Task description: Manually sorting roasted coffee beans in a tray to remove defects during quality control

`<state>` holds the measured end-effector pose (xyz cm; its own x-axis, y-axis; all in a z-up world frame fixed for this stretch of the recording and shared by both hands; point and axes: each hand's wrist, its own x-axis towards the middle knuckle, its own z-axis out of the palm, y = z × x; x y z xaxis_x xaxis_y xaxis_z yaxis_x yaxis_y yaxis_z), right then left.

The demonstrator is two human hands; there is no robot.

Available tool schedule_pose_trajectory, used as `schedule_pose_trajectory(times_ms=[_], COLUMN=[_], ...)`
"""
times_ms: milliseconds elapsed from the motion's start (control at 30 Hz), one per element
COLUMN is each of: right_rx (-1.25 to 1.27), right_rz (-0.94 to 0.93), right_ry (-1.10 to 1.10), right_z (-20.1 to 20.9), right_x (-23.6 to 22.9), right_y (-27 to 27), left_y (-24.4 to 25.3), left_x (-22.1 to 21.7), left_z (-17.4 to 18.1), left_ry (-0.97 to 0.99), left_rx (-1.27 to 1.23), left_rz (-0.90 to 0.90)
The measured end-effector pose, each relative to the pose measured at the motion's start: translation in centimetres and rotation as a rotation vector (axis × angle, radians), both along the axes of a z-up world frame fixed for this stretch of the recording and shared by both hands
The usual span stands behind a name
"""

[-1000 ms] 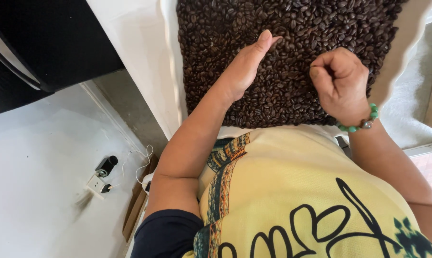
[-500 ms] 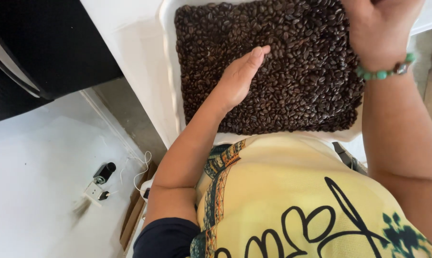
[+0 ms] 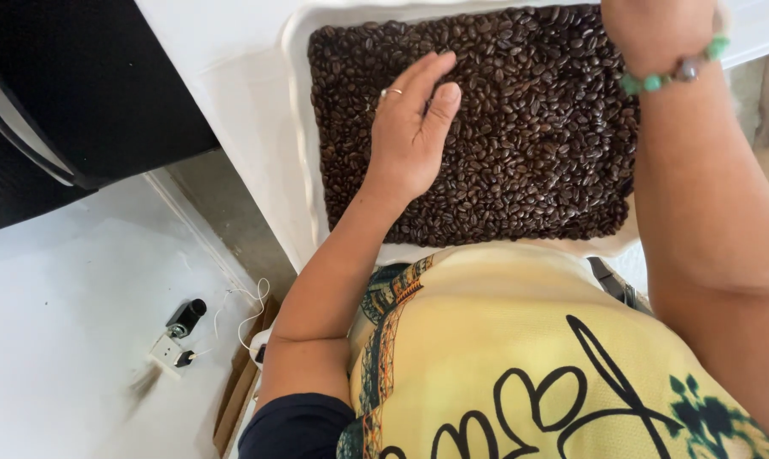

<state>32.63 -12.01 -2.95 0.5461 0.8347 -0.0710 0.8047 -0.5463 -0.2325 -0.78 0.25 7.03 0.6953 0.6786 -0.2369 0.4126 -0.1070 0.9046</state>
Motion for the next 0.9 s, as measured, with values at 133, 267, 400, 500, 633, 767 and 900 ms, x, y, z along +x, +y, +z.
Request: schedule_pose_trajectory(times_ms=[133, 267, 400, 500, 633, 767, 900], right_rx=[0.124, 0.297, 0.111, -0.060, -0.108, -0.086, 0.091], right_rz=[0.246, 0.621, 0.524, 0.422, 0.127, 0.076, 0.467], right_ry=[0.163, 0.340, 0.443, 0.551, 0.948, 1.150, 0.748], right_z=[7.9, 10.7, 9.1, 8.8, 10.3, 11.7, 12.9], right_x=[-5.8, -8.2, -7.6, -7.8, -9.2, -10.7, -13.9], right_y=[1.5, 2.2, 2.6, 3.4, 4.1, 3.0, -0.2], left_y=[0.8, 1.9, 2.8, 3.3, 2.7, 1.7, -0.2], left_x=[0.8, 2.2, 3.3, 3.9, 4.5, 4.4, 2.8], left_z=[-2.0, -4.5, -4.1, -3.6, -4.3, -1.3, 1.1], left_ry=[0.001, -0.045, -0.116, -0.114, -0.121, -0.057, -0.072], left_rx=[-0.020, -0.124, -0.411, -0.547, -0.627, -0.620, -0.451], left_rz=[0.075, 0.079, 0.118, 0.083, 0.035, -0.003, -0.107])
